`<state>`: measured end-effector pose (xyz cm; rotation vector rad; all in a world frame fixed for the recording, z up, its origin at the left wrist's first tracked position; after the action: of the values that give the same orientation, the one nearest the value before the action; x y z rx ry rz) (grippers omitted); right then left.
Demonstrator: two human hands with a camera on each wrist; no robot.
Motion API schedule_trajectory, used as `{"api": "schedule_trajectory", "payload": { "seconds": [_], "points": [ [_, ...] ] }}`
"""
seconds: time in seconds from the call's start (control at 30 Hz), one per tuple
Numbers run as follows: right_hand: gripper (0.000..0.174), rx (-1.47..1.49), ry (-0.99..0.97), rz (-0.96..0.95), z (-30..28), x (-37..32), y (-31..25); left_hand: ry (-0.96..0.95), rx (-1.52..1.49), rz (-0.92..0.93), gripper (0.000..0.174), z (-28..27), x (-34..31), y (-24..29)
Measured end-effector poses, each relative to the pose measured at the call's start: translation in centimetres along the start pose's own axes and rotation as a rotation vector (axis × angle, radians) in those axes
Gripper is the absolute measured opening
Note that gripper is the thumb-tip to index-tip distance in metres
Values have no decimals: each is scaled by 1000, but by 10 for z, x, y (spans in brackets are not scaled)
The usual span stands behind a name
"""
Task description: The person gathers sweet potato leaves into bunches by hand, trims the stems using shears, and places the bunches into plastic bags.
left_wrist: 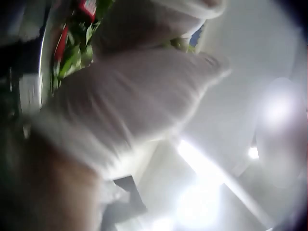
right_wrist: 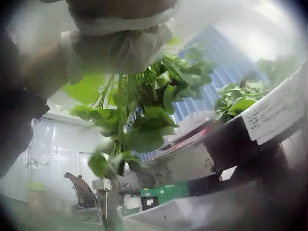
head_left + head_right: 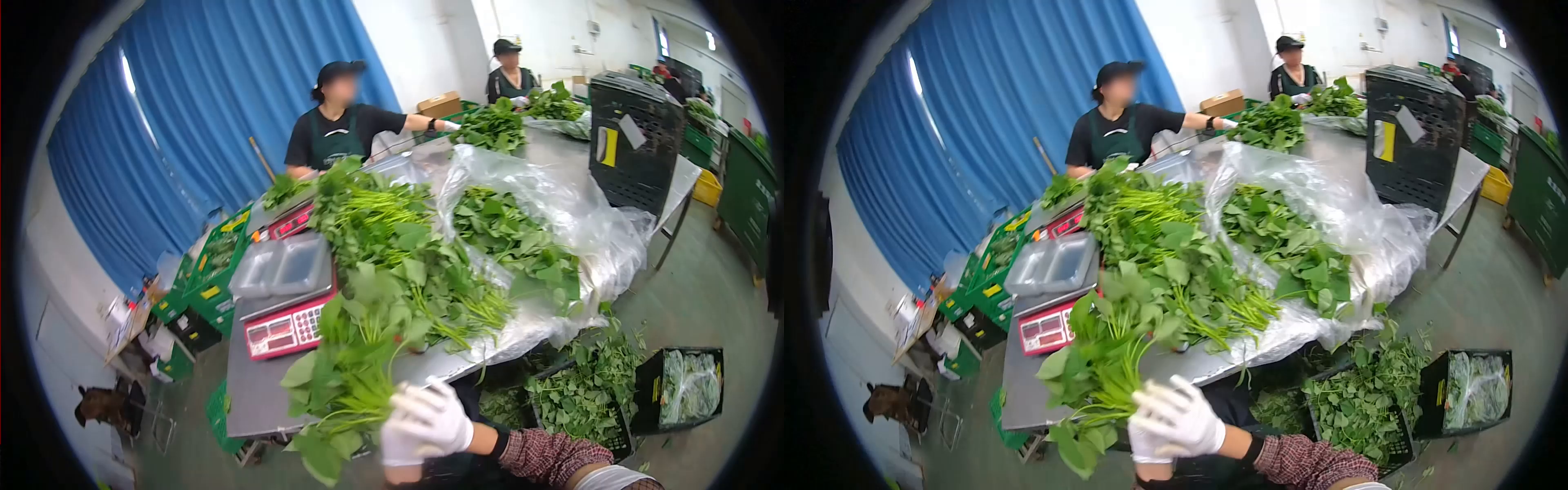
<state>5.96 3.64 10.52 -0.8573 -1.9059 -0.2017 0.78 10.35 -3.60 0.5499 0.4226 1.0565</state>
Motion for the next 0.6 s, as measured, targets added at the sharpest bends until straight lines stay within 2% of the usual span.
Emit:
{"api": "schedule_trajectory", "payload": {
  "seconds": [0.03, 0.07, 0.1, 0.13, 0.17, 0.23, 0.27, 0.3, 0.33, 0.37, 0.43, 0.5, 0.57, 0.6],
  "points": [
    [67, 108, -32, -22, 1, 3, -7, 163, 898, 299, 34, -4, -11, 29],
    [71, 202, -122, -35, 11, -2, -7, 344, 432, 107, 30, 26, -18, 46],
    [65, 183, -123, -54, 1, 8, 2, 514, -34, -89, 27, 58, -28, 54],
    [57, 114, -7, 89, -14, 11, 32, 24, -153, 136, 18, 36, -7, 71],
    [50, 46, 104, 226, -31, 8, 63, 253, -69, 212, 14, 24, -7, 83],
    [30, -426, -40, 442, -46, 4, 115, 290, -65, 298, 9, 9, -2, 93],
    [26, -527, -162, 483, -44, -3, 136, 282, -65, 303, 9, 15, -2, 93],
    [23, -626, -285, 526, -40, -12, 153, 351, -78, 290, 10, 16, -4, 88],
    [23, -628, -279, 523, -40, -16, 158, 420, -91, 278, 10, 14, -6, 85],
    [22, -654, -299, 484, -37, -19, 160, 338, -91, 263, 11, 10, -3, 81],
    [22, -679, -323, 443, -31, -26, 166, 368, -64, 225, 10, 3, -1, 73],
    [21, -640, -223, 503, -38, -32, 175, 387, -69, 193, 9, -2, -1, 68],
    [18, -141, 219, 826, -79, -45, 194, 410, -69, 167, 8, -5, -2, 64],
    [18, 183, 282, 1134, -81, -63, 210, 459, -24, 170, 8, -7, -4, 63]
  ]
}}
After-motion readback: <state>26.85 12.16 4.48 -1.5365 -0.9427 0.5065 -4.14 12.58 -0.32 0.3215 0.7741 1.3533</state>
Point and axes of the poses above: each hand's wrist, its own x-axis towards the middle knuckle, its own z-axis out of the palm, y = z × x, the point moved 10 cm from there along x, towards the middle knuckle, and after that the axes turned 6 degrees about y, right-handed, at the moved point
